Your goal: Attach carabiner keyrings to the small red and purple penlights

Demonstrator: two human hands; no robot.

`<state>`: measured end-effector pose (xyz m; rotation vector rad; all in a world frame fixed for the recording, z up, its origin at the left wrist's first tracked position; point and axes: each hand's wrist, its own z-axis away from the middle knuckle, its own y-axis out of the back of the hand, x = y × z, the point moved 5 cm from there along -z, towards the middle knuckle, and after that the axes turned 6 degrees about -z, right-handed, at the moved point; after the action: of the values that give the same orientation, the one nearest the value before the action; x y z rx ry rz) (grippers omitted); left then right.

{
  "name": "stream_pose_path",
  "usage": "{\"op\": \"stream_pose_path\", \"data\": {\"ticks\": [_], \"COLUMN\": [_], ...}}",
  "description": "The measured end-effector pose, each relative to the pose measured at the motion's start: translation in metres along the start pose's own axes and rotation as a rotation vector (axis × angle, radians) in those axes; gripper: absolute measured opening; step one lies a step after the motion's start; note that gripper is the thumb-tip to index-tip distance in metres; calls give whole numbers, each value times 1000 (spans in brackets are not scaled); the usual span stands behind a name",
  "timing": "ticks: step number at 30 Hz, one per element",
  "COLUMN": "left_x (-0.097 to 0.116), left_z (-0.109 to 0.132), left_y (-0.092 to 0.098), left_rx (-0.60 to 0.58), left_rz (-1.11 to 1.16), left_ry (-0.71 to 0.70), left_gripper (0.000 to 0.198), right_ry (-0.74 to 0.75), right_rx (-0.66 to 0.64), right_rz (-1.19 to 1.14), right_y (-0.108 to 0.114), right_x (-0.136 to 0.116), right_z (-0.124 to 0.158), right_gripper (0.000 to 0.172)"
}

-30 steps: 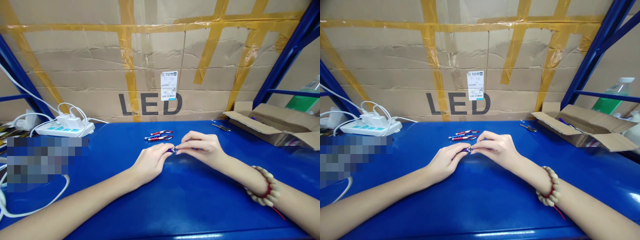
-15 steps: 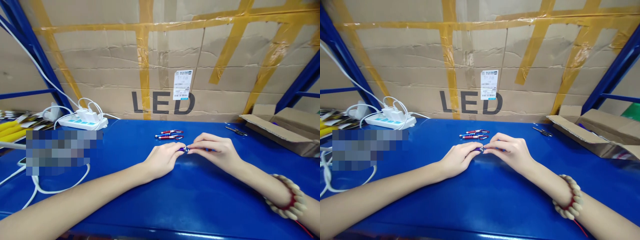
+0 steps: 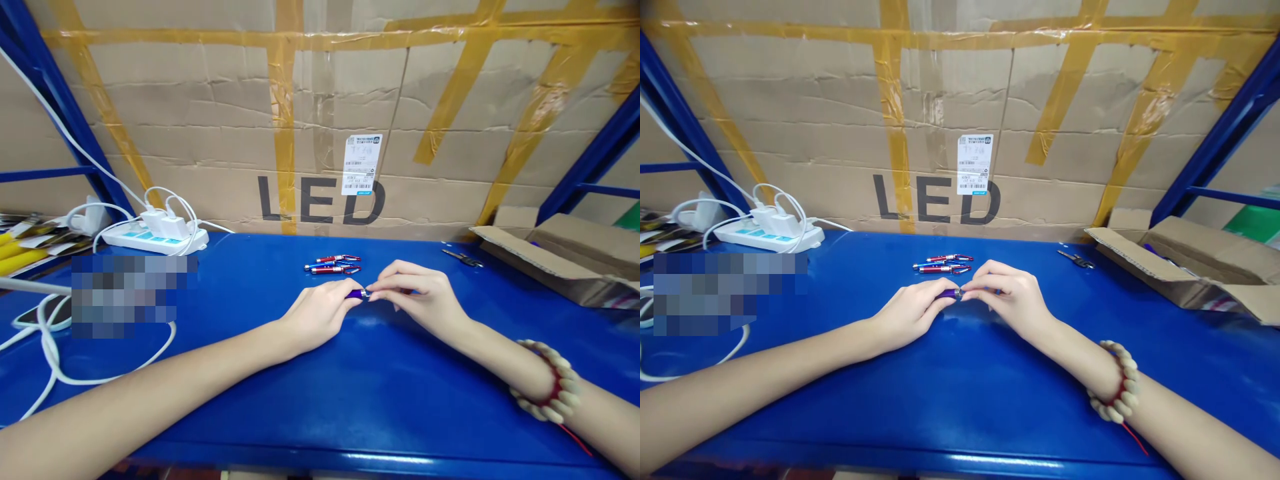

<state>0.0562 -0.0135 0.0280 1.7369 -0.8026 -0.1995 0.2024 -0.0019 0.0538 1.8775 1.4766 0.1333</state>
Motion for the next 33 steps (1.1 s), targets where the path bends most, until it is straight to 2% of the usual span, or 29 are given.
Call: {"op": "stream_pose_path", "data": {"ticks": [6,11,17,24,28,30,33], "left_x": [-4,-1,2,1,2,1,1], "left_z": [0,2,4,4,4,4,4], "left_y": [-4,-5,-4,-5,-4,-4,-3], "left_rx": [-46,-82,-60,-20,-3,19,56], "left_rz": [82,97,76,45,30,19,3], "left_ry": [32,-36,-109,-151,-161,-156,-156], "left_gripper": [13,9,7,10,12,13,14], "right_ry": [-145,-246,-262,-137,-111,-135,-294], "right_rx": [-46,-107,-160,-347,-377,-364,-373], "right_rz": [-52,-90,-107,-48,-47,-78,-189], "right_y": [-5,-8,-9,-15,-17,-18,-22], "right_x": [7,11,9,2,-2,-4,-1], "right_z": [3,4,5,5,4,4,6], "right_gripper": [20,26,26,29,30,32,35]}}
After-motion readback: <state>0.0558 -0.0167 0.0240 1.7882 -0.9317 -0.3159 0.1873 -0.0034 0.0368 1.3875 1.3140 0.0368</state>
